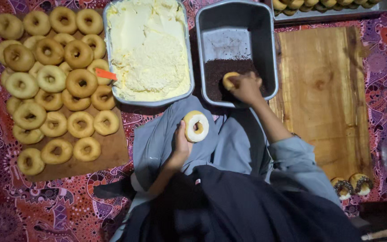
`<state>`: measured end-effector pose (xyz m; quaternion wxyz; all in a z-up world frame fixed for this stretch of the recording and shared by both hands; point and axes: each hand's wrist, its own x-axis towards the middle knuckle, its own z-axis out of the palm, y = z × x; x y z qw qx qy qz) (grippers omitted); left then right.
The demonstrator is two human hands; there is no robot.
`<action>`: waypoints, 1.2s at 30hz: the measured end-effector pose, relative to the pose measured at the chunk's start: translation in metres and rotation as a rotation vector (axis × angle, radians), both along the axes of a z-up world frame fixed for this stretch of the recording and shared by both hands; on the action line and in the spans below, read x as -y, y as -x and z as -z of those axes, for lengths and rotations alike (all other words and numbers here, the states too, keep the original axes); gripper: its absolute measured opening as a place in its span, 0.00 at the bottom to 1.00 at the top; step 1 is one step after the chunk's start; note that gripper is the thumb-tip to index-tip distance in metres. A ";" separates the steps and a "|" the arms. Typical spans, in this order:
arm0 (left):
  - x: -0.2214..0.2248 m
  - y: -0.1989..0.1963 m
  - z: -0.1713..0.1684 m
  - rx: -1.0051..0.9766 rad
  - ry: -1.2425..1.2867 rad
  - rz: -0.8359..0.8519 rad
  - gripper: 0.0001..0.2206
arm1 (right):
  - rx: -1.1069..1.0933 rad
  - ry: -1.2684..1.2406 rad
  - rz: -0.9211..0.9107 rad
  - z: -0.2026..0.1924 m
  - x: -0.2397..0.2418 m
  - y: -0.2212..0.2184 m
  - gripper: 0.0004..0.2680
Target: The person picks up plain donuts, dips them into a white creamy mixture, then into a dark crumb mixture, and places them on a wooden board. The process is repeated for multiple donuts.
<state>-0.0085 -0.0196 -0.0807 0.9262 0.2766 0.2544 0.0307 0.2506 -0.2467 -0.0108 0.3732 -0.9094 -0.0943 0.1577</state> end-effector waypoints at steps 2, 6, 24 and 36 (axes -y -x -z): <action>-0.004 -0.002 -0.001 -0.006 -0.005 0.000 0.22 | -0.100 -0.220 0.156 -0.012 0.018 0.000 0.15; -0.005 0.000 -0.005 -0.048 0.026 0.009 0.22 | -0.576 -1.167 0.373 -0.017 0.105 0.036 0.15; -0.007 -0.004 -0.011 0.027 0.021 0.032 0.27 | -0.412 -1.463 0.464 -0.012 0.165 0.084 0.15; -0.007 -0.003 -0.023 0.021 0.039 0.036 0.25 | 0.311 0.314 -0.300 -0.045 -0.035 -0.007 0.09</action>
